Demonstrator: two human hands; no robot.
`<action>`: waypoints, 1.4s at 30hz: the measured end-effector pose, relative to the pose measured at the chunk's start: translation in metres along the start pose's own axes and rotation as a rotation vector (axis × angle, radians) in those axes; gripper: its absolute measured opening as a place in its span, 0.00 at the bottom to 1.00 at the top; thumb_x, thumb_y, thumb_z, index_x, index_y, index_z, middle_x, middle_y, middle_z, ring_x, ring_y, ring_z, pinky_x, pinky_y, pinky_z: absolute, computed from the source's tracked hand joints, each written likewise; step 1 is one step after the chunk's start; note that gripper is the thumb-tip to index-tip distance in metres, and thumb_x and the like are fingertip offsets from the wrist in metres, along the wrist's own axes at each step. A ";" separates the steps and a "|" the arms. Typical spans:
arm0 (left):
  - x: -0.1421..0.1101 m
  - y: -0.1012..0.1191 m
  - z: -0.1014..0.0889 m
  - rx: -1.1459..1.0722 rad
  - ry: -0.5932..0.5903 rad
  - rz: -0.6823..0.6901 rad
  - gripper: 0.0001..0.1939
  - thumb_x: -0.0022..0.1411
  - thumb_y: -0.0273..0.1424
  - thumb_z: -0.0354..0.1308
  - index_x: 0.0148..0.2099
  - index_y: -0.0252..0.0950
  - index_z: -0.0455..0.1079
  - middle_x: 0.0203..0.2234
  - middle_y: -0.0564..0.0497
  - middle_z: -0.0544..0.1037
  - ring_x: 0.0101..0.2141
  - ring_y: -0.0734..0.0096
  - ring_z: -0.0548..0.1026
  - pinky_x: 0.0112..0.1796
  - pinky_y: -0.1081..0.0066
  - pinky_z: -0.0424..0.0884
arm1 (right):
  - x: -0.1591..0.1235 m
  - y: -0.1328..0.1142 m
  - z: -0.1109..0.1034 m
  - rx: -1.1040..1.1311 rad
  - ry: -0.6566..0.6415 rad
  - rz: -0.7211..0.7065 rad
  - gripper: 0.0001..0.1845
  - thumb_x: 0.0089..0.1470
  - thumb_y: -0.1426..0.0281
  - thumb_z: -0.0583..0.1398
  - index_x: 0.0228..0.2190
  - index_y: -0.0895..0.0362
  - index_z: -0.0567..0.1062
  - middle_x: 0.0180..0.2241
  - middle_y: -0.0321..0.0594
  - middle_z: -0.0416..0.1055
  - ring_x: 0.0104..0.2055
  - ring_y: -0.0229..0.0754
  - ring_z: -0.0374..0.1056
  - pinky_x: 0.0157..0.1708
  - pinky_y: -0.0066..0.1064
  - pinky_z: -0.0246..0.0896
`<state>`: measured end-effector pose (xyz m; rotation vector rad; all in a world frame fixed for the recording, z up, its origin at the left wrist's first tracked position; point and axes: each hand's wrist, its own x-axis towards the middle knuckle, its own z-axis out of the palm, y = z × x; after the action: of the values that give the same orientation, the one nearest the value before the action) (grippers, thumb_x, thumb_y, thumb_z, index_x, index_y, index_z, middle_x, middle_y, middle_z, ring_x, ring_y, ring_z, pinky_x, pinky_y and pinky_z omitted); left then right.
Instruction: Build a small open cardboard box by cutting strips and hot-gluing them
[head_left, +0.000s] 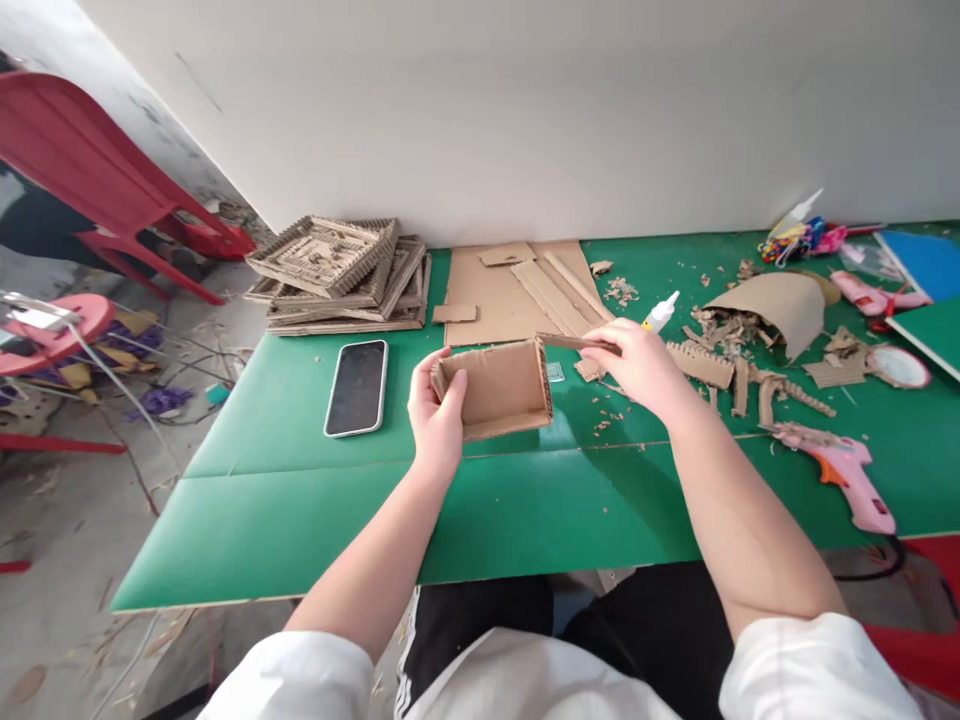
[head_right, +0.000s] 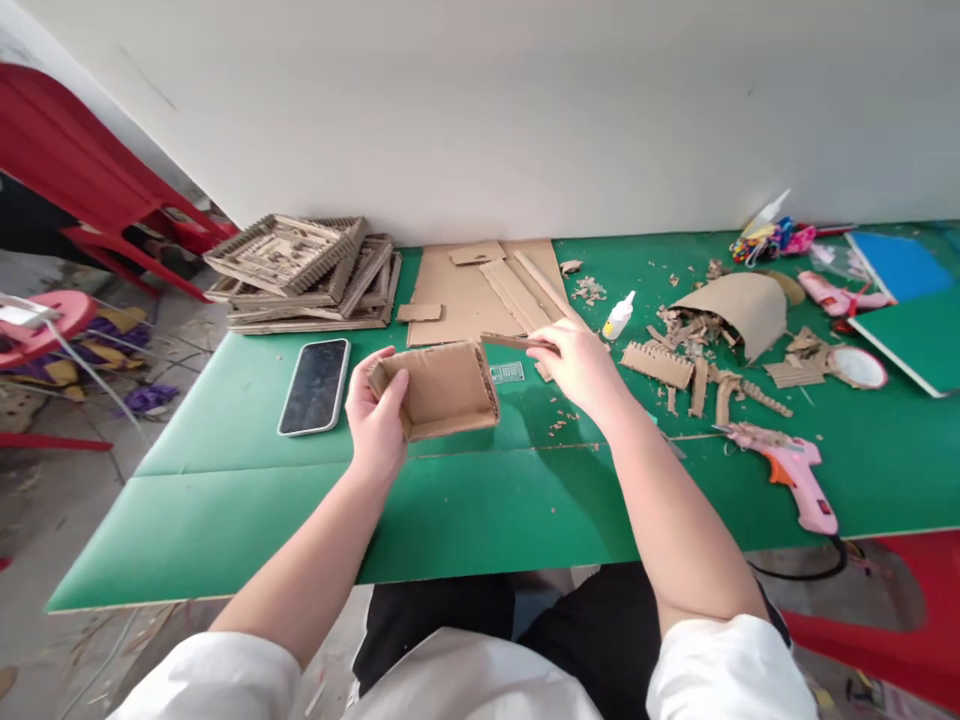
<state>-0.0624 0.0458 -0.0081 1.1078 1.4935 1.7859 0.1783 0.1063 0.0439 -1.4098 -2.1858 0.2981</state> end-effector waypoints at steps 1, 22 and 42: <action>0.000 0.005 0.001 0.023 -0.022 0.015 0.15 0.56 0.34 0.61 0.47 0.39 0.70 0.35 0.52 0.72 0.32 0.75 0.69 0.33 0.77 0.65 | 0.006 -0.006 -0.011 0.034 0.089 -0.036 0.06 0.55 0.69 0.59 0.34 0.54 0.77 0.35 0.38 0.74 0.37 0.41 0.71 0.39 0.35 0.66; 0.007 0.098 0.030 0.225 -0.113 0.819 0.18 0.54 0.23 0.55 0.48 0.39 0.67 0.37 0.52 0.78 0.34 0.72 0.77 0.34 0.73 0.73 | -0.022 -0.081 -0.042 -0.089 0.828 -0.410 0.16 0.52 0.73 0.61 0.40 0.39 0.77 0.34 0.36 0.76 0.37 0.45 0.72 0.41 0.43 0.69; 0.010 0.102 0.033 0.246 -0.276 0.422 0.17 0.57 0.27 0.58 0.51 0.38 0.70 0.22 0.58 0.67 0.21 0.82 0.61 0.24 0.81 0.62 | -0.022 -0.070 -0.051 0.072 0.951 -0.322 0.14 0.50 0.76 0.64 0.39 0.49 0.79 0.23 0.34 0.71 0.24 0.37 0.68 0.23 0.31 0.66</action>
<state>-0.0297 0.0478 0.0943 1.8252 1.4090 1.6444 0.1582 0.0511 0.1117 -0.8533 -1.5235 -0.3498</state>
